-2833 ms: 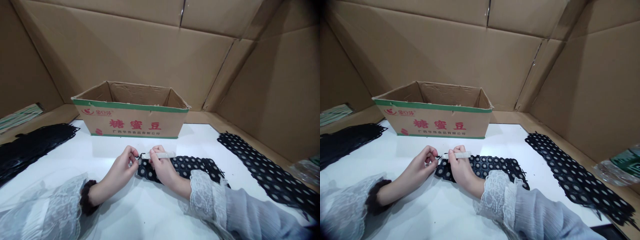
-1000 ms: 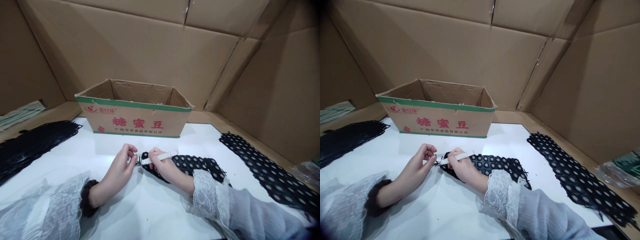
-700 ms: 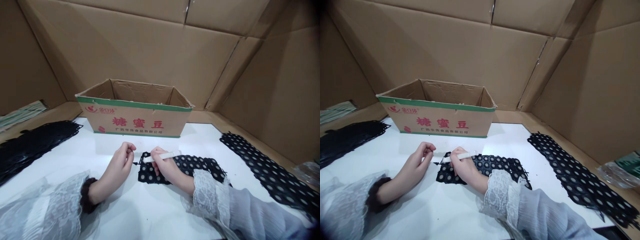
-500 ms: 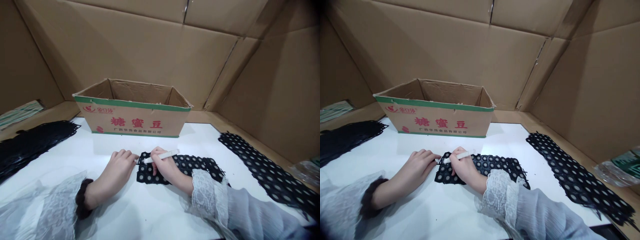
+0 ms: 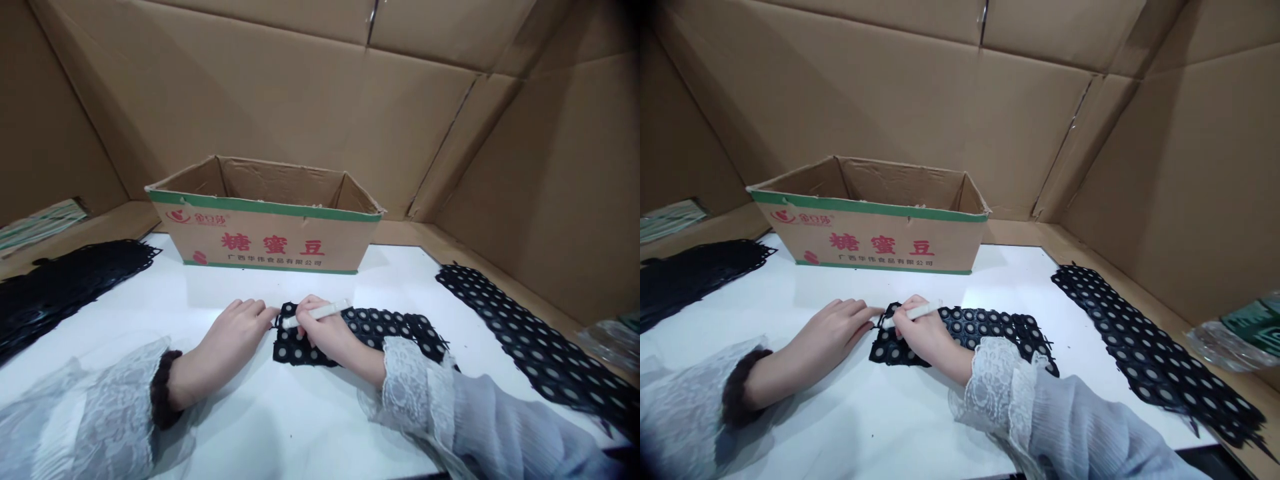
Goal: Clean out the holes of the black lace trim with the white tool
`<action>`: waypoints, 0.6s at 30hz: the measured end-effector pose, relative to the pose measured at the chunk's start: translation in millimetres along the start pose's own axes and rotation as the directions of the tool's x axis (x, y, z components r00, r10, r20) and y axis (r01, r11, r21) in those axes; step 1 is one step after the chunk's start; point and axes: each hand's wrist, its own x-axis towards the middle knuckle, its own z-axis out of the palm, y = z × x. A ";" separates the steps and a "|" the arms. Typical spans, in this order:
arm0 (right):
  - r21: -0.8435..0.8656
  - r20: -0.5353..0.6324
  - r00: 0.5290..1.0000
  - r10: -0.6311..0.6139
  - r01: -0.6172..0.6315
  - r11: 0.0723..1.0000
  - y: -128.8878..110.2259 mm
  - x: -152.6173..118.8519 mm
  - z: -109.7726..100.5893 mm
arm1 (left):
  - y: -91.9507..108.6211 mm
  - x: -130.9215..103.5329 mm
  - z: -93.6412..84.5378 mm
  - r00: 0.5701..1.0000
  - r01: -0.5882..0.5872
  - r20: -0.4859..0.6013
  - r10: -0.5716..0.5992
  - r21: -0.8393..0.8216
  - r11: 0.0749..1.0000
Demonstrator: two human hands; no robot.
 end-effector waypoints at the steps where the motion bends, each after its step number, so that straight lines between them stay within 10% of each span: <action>1: 0.003 -0.006 1.000 0.020 -0.020 1.000 -0.2 0.4 -0.4 | 0.5 0.4 -1.7 0.999 -0.037 0.018 0.037 0.019 0.999; 6: 0.015 0.016 0.998 0.058 -0.059 0.998 -1.0 0.9 -1.4 | 7.0 3.0 -9.5 0.971 -0.221 0.143 0.193 0.216 0.951; 13: 0.009 -0.002 0.999 0.033 -0.033 0.999 -1.6 0.0 -1.3 | -8.0 2.7 -8.7 0.993 -0.082 0.068 0.097 -0.202 0.976; 18: 0.056 0.010 0.999 0.051 -0.051 0.997 2.1 1.6 -0.7 | -10.9 3.6 -10.4 0.962 -0.267 0.049 0.270 -0.061 0.962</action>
